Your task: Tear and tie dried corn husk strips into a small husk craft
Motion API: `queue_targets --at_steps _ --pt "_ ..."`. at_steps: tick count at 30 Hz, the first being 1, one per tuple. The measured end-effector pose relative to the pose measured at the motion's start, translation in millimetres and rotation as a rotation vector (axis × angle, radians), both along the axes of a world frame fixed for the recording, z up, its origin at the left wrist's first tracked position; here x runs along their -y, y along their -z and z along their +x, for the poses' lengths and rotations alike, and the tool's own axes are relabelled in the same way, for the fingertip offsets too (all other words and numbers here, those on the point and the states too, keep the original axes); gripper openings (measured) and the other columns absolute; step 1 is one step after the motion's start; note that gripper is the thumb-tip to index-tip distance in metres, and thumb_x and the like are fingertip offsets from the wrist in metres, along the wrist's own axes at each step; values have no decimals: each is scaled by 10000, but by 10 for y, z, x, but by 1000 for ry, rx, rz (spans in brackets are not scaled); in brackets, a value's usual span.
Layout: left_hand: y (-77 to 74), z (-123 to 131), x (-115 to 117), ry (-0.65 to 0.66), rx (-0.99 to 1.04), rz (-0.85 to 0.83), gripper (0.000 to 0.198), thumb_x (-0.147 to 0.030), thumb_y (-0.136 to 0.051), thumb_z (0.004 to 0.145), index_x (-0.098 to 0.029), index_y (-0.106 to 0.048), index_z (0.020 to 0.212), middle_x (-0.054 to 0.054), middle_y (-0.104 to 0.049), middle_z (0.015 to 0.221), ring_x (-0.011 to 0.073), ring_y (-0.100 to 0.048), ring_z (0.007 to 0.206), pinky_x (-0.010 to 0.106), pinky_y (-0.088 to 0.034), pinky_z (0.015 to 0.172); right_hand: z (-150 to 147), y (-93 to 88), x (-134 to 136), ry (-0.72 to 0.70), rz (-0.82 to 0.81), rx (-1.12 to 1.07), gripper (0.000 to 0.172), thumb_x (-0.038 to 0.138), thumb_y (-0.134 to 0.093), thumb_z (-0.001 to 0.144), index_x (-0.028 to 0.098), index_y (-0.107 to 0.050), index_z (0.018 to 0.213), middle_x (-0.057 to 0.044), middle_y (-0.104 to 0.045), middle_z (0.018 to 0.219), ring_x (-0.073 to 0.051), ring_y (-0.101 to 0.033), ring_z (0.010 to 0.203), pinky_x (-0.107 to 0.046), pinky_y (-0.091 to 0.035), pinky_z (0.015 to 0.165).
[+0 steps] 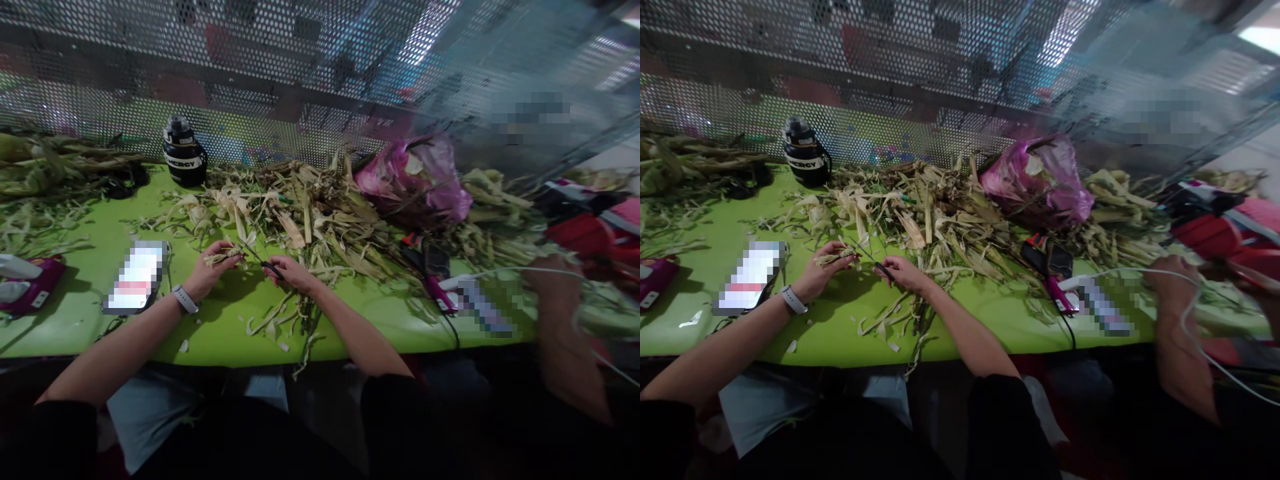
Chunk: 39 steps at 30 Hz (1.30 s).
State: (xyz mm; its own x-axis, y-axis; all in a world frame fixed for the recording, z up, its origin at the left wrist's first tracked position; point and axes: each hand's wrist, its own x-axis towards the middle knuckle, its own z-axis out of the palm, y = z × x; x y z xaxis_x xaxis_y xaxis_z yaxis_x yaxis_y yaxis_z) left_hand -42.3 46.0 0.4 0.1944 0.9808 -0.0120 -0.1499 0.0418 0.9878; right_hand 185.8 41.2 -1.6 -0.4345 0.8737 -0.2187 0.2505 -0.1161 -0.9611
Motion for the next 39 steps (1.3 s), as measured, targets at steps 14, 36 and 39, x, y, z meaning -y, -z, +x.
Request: queue_targets --at_steps 14,36,39 --pt "43 -14 -11 3 44 -20 410 -327 -827 646 -167 -588 939 28 -712 858 144 -667 761 274 -525 736 -87 -8 52 47 13 -32 462 558 -739 645 178 -487 724 75 -498 573 -69 -453 514 -213 -351 522" --pt "74 8 1 73 44 -28 397 -308 -836 630 -161 -601 913 34 -712 892 153 -675 788 273 -519 724 -56 37 56 -71 67 56 356 516 -614 801 195 -462 775 38 -536 645 -81 -444 541 -201 -313 469" --pt "66 11 4 59 61 -54 406 -311 -843 615 -159 -600 903 34 -714 881 151 -672 775 273 -514 723 -55 51 59 -52 74 48 384 539 -620 790 193 -459 743 49 -503 623 -82 -444 541 -212 -314 490"
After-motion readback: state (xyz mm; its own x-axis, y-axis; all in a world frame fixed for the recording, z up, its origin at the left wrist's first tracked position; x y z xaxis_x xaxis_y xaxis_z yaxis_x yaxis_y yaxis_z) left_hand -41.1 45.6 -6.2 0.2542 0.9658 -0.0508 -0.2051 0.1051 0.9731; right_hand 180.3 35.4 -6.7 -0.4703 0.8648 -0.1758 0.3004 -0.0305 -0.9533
